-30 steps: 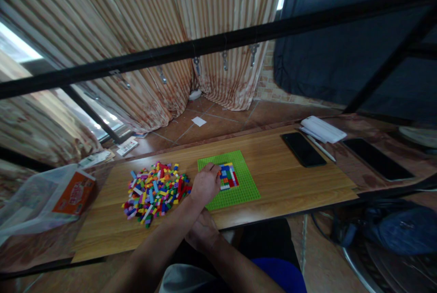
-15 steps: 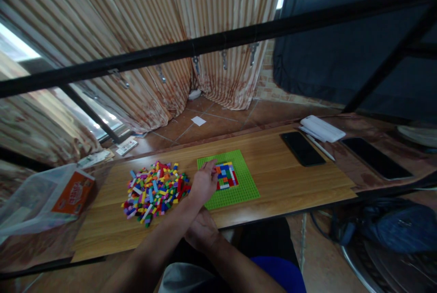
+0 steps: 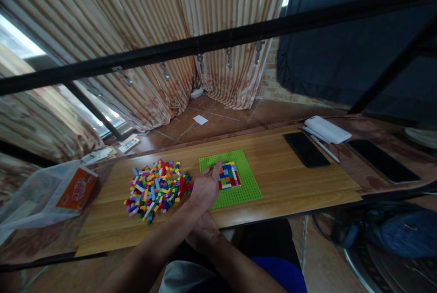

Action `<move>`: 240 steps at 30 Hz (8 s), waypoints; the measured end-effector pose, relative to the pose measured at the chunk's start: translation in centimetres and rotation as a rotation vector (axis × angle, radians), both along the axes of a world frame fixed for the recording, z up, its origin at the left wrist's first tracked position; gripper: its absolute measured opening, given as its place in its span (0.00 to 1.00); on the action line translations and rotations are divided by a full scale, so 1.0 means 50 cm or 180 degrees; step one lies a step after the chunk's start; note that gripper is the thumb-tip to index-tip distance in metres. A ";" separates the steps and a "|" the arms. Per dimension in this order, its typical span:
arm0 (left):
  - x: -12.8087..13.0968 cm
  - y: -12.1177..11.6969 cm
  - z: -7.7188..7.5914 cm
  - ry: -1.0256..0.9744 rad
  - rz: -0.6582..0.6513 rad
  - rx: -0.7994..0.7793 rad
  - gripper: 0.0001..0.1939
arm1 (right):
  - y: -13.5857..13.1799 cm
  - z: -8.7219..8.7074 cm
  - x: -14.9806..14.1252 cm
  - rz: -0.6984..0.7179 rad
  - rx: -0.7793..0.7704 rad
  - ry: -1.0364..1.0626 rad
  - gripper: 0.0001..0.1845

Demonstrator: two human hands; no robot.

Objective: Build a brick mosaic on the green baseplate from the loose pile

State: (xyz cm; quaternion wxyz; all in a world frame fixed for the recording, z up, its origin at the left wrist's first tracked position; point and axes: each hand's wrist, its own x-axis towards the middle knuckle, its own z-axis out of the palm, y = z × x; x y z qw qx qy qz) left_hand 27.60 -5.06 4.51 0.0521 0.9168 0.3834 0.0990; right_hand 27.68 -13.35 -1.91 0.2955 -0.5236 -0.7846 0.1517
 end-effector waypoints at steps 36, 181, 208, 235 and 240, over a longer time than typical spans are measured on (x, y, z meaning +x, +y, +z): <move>-0.296 -0.015 0.037 -0.1359 0.1750 0.0592 0.29 | 0.003 0.043 0.023 0.0106 0.0200 -0.0210 0.10; -0.447 -0.098 -0.065 -0.1966 0.1533 0.0188 0.14 | 0.127 0.112 -0.157 0.0659 -0.1679 0.2223 0.12; -0.448 -0.067 -0.073 -0.1095 0.1028 0.1127 0.07 | -0.016 0.096 0.218 -0.1877 -0.1145 0.3364 0.20; -0.455 -0.065 -0.069 -0.1173 0.0984 0.1133 0.08 | 0.030 0.093 0.285 -0.2483 -0.0126 0.0711 0.18; -0.452 -0.066 -0.070 -0.1215 0.1021 0.1158 0.08 | 0.034 0.087 0.273 -0.2436 -0.0100 0.0448 0.18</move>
